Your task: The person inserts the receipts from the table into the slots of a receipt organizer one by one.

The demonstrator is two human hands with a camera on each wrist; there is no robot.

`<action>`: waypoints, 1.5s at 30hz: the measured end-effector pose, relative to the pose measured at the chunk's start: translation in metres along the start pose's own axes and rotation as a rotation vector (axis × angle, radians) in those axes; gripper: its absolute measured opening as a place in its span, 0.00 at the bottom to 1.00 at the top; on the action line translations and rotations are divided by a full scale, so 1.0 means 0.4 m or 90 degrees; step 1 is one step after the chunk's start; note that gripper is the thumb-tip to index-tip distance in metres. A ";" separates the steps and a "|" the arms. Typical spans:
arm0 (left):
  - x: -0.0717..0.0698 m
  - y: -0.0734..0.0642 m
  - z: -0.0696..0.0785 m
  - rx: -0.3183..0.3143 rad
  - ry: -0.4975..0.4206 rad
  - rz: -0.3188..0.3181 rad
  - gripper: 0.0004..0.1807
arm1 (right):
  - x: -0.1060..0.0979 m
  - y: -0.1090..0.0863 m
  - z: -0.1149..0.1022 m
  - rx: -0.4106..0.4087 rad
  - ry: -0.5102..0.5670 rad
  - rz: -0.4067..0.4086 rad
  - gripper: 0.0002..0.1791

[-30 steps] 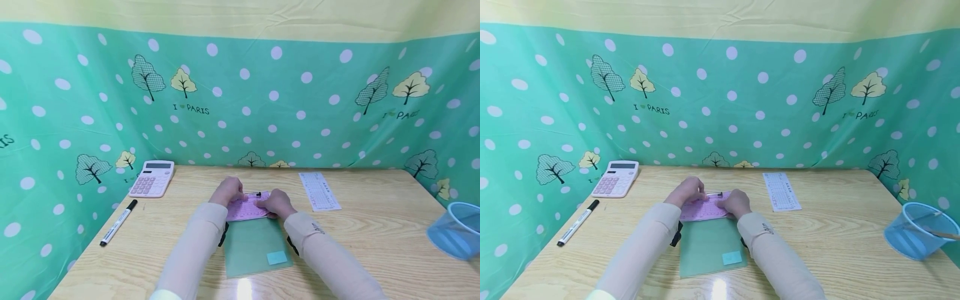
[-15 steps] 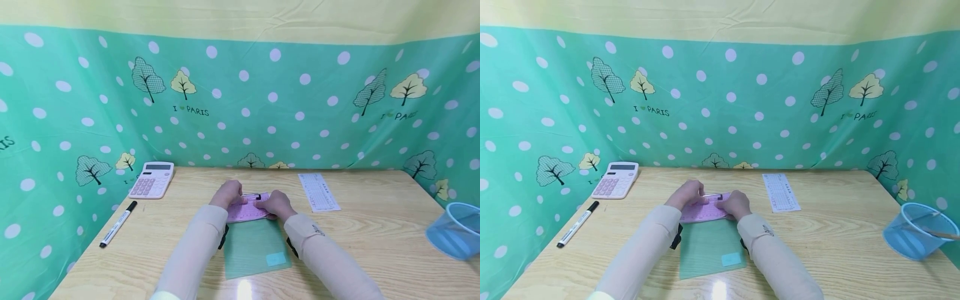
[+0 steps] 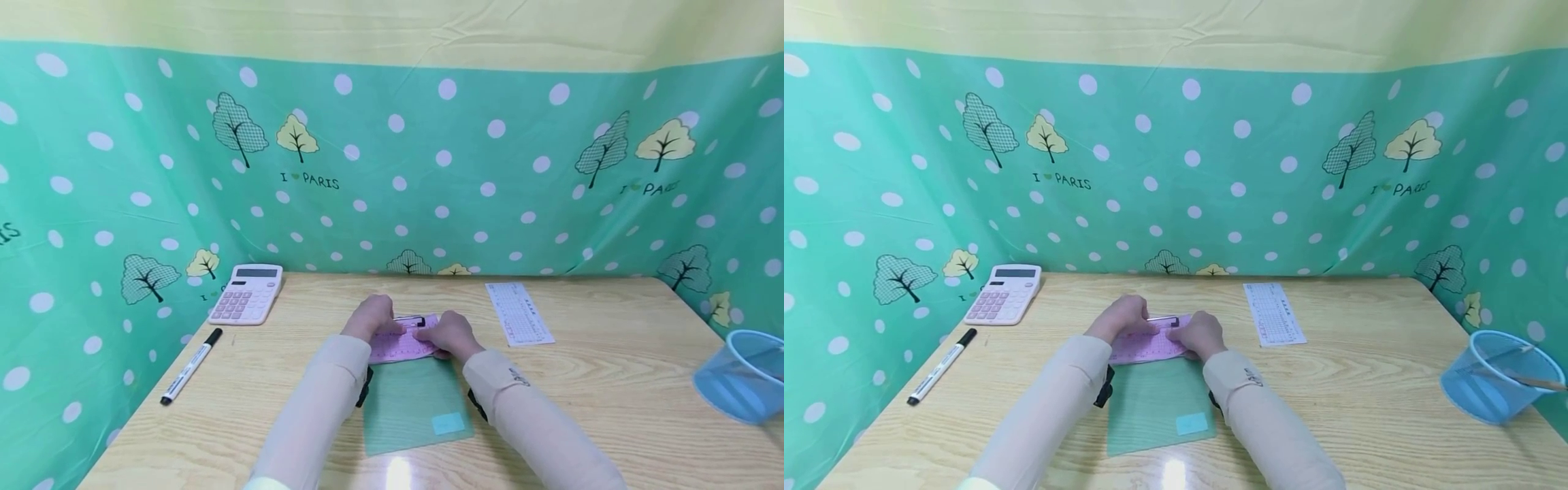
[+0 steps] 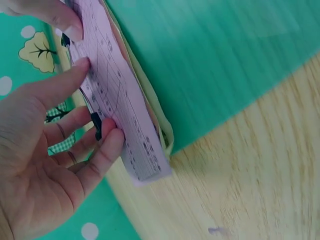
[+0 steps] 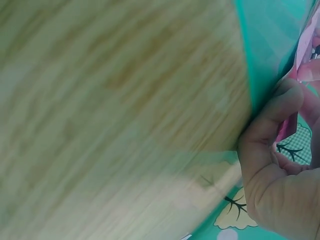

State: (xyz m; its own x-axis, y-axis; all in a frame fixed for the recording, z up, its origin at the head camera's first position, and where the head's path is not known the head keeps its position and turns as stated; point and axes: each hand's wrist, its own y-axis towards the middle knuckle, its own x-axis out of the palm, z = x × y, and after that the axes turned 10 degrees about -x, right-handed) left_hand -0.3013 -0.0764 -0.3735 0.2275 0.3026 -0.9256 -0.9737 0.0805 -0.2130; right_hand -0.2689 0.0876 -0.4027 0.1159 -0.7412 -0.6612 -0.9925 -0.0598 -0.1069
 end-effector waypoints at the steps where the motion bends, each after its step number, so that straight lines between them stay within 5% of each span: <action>1: 0.000 0.000 0.000 0.000 0.000 0.002 0.15 | 0.000 -0.001 0.000 -0.001 0.000 0.001 0.19; 14: 0.006 0.000 -0.016 0.029 -0.053 0.029 0.14 | 0.000 -0.008 -0.011 0.002 -0.008 0.003 0.18; 23: 0.006 0.006 -0.010 0.023 -0.022 0.042 0.12 | -0.002 -0.003 -0.005 0.011 -0.021 0.002 0.19; 45: 0.011 0.000 -0.007 -0.037 -0.099 0.031 0.12 | 0.000 -0.001 -0.010 0.015 -0.011 0.002 0.18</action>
State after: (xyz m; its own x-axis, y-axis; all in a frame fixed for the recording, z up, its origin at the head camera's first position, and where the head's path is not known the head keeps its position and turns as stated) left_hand -0.3003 -0.0777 -0.3783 0.1746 0.4481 -0.8767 -0.9815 0.0079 -0.1915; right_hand -0.2686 0.0849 -0.3998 0.1140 -0.7300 -0.6739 -0.9916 -0.0422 -0.1221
